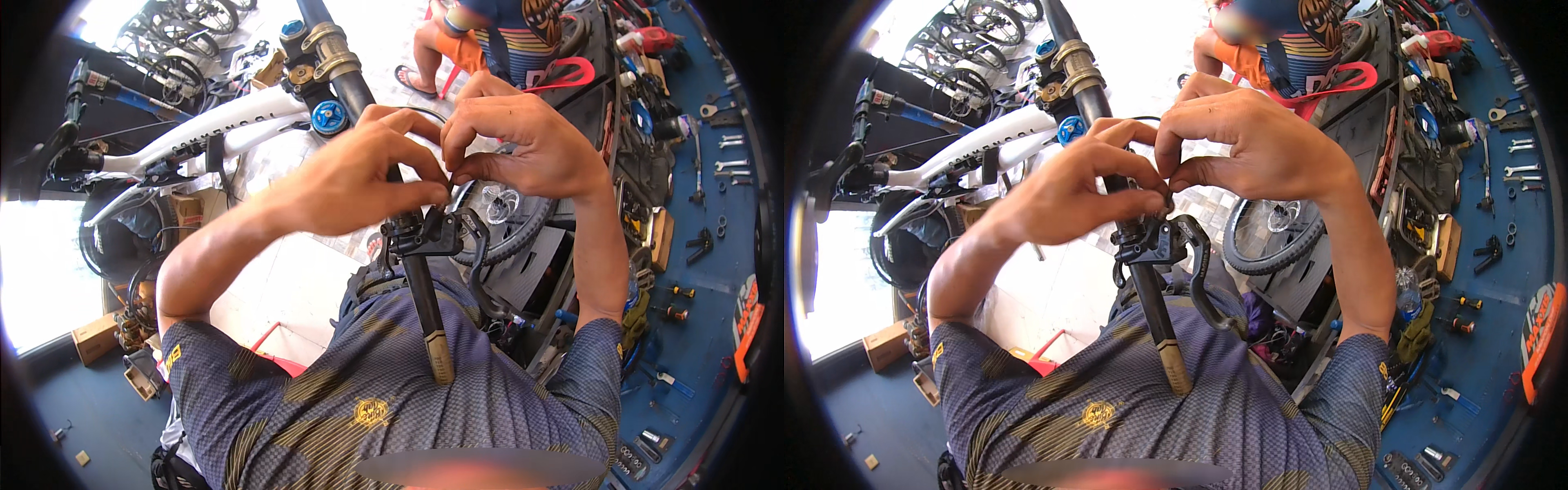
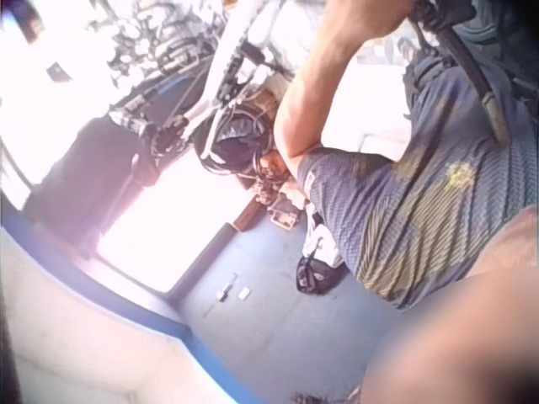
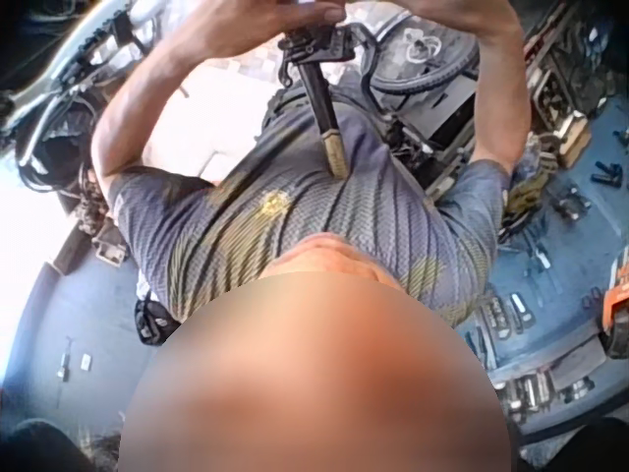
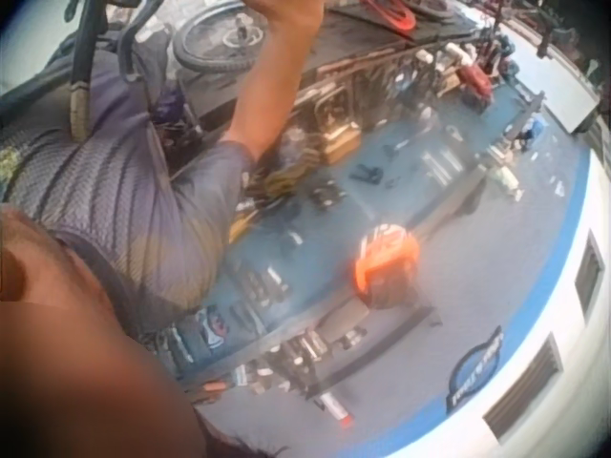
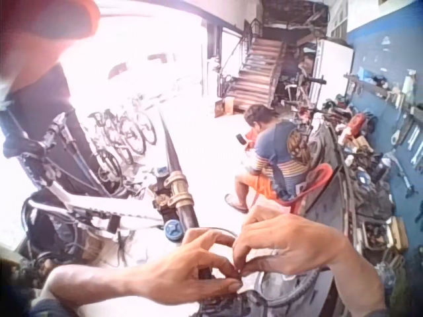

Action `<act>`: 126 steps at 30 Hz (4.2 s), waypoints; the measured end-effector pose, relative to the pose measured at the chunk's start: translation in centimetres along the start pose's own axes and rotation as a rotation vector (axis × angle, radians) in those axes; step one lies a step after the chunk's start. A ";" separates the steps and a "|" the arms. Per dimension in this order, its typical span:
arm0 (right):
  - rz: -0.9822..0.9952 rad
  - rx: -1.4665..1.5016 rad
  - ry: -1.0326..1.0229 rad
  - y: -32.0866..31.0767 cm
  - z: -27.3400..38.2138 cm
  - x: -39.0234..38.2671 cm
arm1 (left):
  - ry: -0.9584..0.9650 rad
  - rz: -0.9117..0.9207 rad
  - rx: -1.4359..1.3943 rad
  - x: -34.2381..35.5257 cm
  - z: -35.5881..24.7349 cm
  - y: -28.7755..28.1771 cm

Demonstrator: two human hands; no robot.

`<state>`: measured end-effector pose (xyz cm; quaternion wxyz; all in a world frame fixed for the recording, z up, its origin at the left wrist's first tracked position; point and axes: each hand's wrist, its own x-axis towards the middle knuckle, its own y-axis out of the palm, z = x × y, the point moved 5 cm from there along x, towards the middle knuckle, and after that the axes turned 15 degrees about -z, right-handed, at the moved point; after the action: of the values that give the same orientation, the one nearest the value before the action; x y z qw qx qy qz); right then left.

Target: The person adjusts a cable on the bicycle handlebar, secures it with a zip tie, and uses a tool to tighten the connection. They then retrieve a small red plastic piece from the workbench and apply it to the handlebar area.

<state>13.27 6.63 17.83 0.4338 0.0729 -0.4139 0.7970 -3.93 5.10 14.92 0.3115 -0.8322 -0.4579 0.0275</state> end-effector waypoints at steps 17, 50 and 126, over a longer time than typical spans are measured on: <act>-0.242 -0.506 -0.156 -1.1 6.2 -2.1 | 0.246 0.409 -0.145 7.9 2.7 -0.5; -0.861 0.168 1.237 23.9 -4.8 -16.0 | 0.574 1.047 -0.459 7.8 1.8 3.0; -0.265 0.088 1.235 7.0 7.8 -4.9 | 0.632 0.821 -0.733 6.9 1.7 2.6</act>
<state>9.08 -4.03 16.34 0.6841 -0.3322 -0.0415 0.6480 1.48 10.35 13.76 0.0905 -0.9606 0.0331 -0.2608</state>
